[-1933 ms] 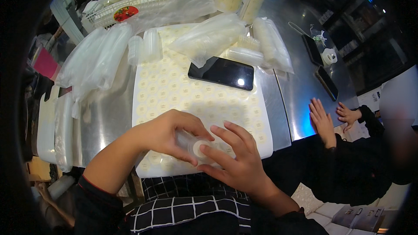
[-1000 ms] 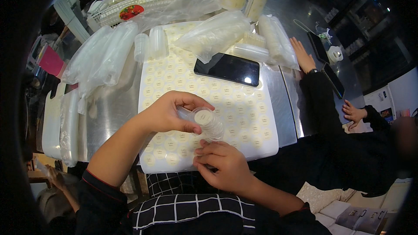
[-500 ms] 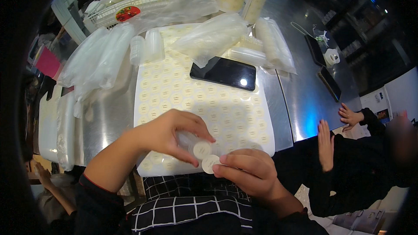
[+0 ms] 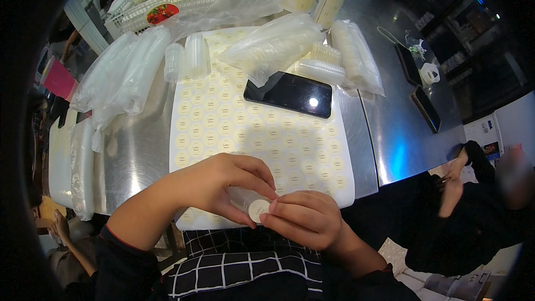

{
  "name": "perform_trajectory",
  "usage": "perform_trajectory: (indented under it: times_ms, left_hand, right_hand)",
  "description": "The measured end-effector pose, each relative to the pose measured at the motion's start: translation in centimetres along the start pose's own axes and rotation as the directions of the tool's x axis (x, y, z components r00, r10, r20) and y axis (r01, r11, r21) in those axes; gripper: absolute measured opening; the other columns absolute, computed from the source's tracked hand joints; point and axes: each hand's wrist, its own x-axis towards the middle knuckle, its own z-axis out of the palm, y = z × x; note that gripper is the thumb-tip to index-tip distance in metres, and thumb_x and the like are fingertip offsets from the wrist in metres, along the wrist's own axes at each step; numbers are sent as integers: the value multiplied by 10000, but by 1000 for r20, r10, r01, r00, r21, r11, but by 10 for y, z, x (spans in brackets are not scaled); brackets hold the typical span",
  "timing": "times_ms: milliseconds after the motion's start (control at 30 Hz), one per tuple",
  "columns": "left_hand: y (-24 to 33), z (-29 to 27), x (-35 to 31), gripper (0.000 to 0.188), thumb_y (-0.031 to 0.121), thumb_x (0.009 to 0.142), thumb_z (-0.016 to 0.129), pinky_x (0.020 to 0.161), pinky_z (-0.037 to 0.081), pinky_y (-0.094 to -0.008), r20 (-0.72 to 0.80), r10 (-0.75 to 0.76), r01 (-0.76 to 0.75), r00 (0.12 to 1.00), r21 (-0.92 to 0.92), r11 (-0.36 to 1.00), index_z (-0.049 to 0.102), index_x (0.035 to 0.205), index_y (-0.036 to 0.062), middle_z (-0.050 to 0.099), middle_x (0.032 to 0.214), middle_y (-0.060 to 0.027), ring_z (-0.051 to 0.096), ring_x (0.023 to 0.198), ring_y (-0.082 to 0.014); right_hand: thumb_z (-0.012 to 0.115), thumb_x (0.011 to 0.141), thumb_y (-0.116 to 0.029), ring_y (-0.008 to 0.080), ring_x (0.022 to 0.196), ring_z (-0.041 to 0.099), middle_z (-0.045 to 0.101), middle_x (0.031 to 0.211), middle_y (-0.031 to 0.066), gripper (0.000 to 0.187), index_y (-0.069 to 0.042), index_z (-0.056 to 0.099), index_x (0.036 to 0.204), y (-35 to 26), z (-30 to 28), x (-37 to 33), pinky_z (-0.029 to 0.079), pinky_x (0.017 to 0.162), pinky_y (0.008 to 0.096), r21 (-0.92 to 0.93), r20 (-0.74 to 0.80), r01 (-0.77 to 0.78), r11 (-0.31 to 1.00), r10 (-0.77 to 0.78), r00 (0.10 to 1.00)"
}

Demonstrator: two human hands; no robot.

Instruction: The person repeatedly picks up small clear plastic containers and white circular inserts, then presses the inserts into the containers. The person handles the items one at a time and places the assembled units on the table.

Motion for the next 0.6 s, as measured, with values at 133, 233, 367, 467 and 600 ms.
perform_trajectory:
  times_ms: [133, 233, 367, 467, 600]
  left_hand:
    - [-1, 0, 0, 455, 202, 633, 863, 826, 518, -364, -1, -9, 9, 1000, 22, 1000, 727, 1056, 110, 653, 1062, -68, 650, 947, -284]
    - [-3, 0, 0, 451, 211, 634, 865, 820, 520, -371, -10, -13, 14, 1000, 17, 1000, 725, 1048, 101, 652, 1059, -76, 648, 946, -291]
    - [-5, -1, 1, 461, 233, 626, 876, 804, 523, -379, -36, 8, -7, 999, 16, 1000, 719, 1034, 85, 653, 1031, -101, 648, 936, -302]
    - [-8, -4, 1, 476, 255, 614, 888, 786, 524, -374, 4, -32, 32, 999, -47, 998, 717, 1020, 72, 656, 992, -123, 649, 916, -307]
    - [-14, -6, 2, 465, 249, 608, 892, 793, 518, -341, -24, -103, 100, 994, -112, 989, 715, 980, 33, 674, 954, -123, 658, 901, -261]
  right_hand:
    - [751, 720, -79, 189, 873, 657, 627, 1006, 38, 248, -73, 732, 968, -5, -9, 13, 565, 676, 283, -8, 154, -94, 996, 94, 984]
    - [756, 728, -115, 225, 969, 628, 627, 1086, 50, 316, -92, 715, 1041, -11, -30, 28, 549, 767, 327, -10, 443, -322, 947, 293, 848]
    - [816, 683, -212, 272, 1159, 553, 597, 1266, 53, 465, -144, 697, 1127, -16, -29, 34, 469, 947, 398, -115, 407, -300, 947, 320, 856]
    - [804, 722, -270, 263, 1293, 476, 549, 1372, 33, 572, -175, 626, 1257, -17, -11, 24, 384, 1049, 442, -149, 414, -266, 952, 305, 858]
    - [749, 786, -266, 246, 1330, 452, 517, 1416, -6, 580, -181, 572, 1332, -18, -4, 11, 337, 1081, 483, -227, 393, -189, 955, 267, 880]
